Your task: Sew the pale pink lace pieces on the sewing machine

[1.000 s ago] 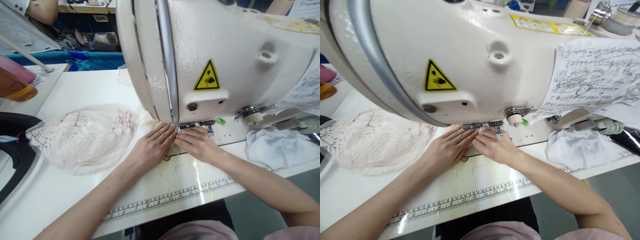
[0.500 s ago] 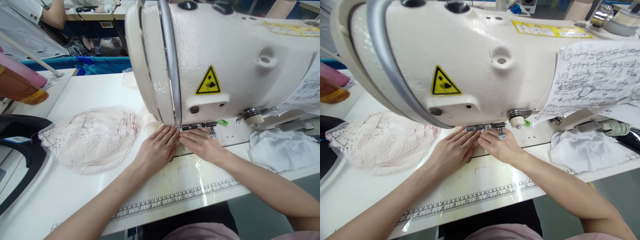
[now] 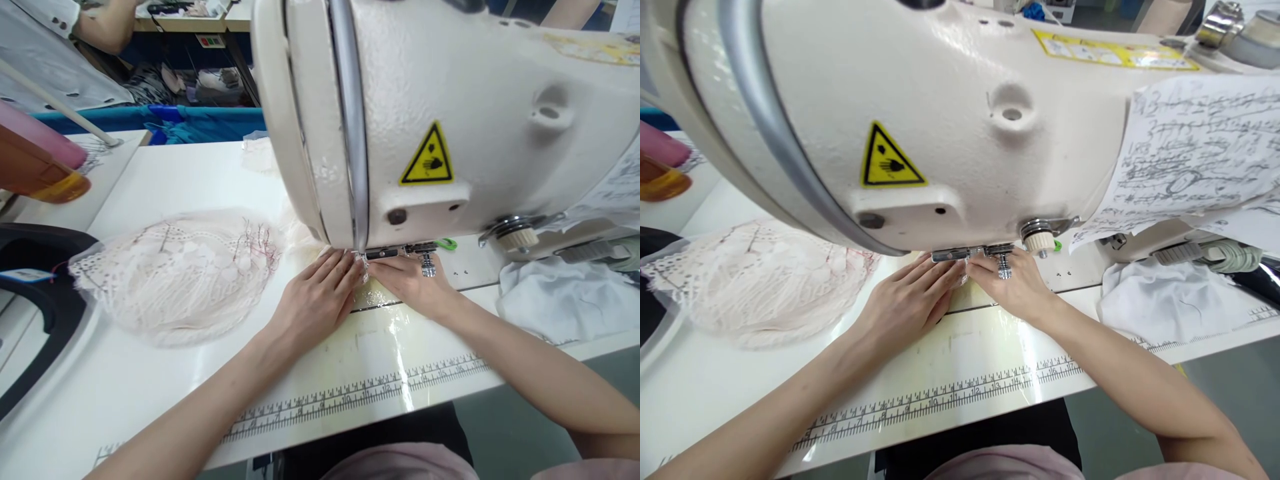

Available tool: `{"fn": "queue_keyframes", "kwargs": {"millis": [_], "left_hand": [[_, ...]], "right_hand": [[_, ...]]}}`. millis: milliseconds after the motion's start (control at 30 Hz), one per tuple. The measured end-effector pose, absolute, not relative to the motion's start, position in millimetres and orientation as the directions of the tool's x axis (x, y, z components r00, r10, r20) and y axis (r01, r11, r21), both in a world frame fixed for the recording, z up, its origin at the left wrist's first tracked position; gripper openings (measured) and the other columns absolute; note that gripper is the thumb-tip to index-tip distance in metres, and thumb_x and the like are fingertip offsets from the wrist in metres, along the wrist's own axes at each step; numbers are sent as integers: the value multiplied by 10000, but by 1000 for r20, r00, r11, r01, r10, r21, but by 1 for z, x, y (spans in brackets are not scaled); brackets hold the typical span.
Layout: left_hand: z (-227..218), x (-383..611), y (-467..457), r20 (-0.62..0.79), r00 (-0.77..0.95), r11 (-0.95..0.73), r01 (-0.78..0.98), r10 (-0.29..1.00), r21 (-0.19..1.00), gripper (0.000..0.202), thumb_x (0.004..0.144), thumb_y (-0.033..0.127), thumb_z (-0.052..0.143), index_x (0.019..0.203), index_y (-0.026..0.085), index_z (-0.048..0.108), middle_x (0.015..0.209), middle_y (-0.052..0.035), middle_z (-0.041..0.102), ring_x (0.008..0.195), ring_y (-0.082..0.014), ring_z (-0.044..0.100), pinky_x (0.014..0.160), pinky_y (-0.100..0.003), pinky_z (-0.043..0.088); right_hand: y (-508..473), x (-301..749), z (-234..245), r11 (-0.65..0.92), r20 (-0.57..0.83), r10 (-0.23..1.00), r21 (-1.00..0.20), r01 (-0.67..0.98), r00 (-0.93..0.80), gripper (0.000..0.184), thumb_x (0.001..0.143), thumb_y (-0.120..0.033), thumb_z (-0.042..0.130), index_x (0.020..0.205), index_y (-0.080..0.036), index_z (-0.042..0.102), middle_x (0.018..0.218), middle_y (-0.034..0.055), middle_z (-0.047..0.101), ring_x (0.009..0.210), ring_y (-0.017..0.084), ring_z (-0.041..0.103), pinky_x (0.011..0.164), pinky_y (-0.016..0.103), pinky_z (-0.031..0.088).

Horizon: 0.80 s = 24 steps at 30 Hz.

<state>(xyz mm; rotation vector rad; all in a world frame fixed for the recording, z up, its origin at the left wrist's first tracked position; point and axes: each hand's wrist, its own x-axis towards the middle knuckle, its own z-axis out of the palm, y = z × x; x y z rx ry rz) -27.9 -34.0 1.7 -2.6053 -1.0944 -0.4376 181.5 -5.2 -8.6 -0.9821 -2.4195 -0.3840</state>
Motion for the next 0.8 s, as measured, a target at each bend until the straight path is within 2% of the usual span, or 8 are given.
{"fn": "queue_keyframes", "kwargs": {"millis": [67,267,400,600,700,800], "left_hand": [[1,-28,-34,367,670,-678,724,645,-130,357,941,220,455,1242,93,601,1265,-125,631,1146,-264,620,1036,-436,488],[-2,-28,-32,384,622,-650,757,683,-70,356,941,217,454,1251,121,600,1274,-115,630,1153,-258,615,1024,-416,494],[-1,-27,-31,389,609,-638,767,691,-67,357,939,229,466,1251,118,600,1268,-123,633,1167,-275,603,1005,-416,503],[0,-26,-32,408,621,-641,760,669,-106,340,933,218,501,1233,96,606,1248,-135,643,1164,-291,604,1003,-428,503],[-2,-26,-34,414,671,-684,715,614,-143,322,925,150,500,1220,73,602,1273,-130,626,1178,-265,598,1026,-405,493],[-4,-26,-36,396,669,-683,719,629,-131,330,925,113,473,1225,36,585,1285,-144,612,1172,-245,603,1000,-365,517]], "right_hand": [[-4,182,-8,711,506,612,-18,703,-607,205,894,-136,503,899,-264,663,857,-39,697,746,129,593,688,307,404],[0,176,1,627,397,770,-326,708,-499,268,930,-203,439,815,-250,677,726,-26,651,672,125,550,661,285,440],[2,175,3,606,373,793,-404,685,-481,247,930,-235,450,866,-263,687,739,-24,656,701,134,565,678,282,455],[1,177,-4,610,397,785,-361,705,-476,249,941,-259,453,921,-280,700,805,-19,690,746,143,594,734,293,465],[-3,180,-6,648,479,725,-231,726,-495,238,951,-301,475,925,-270,710,865,-16,715,789,146,617,815,311,450],[-8,183,-5,680,514,653,-74,729,-556,225,947,-359,507,986,-278,713,914,-30,730,769,142,629,841,329,428]]}}
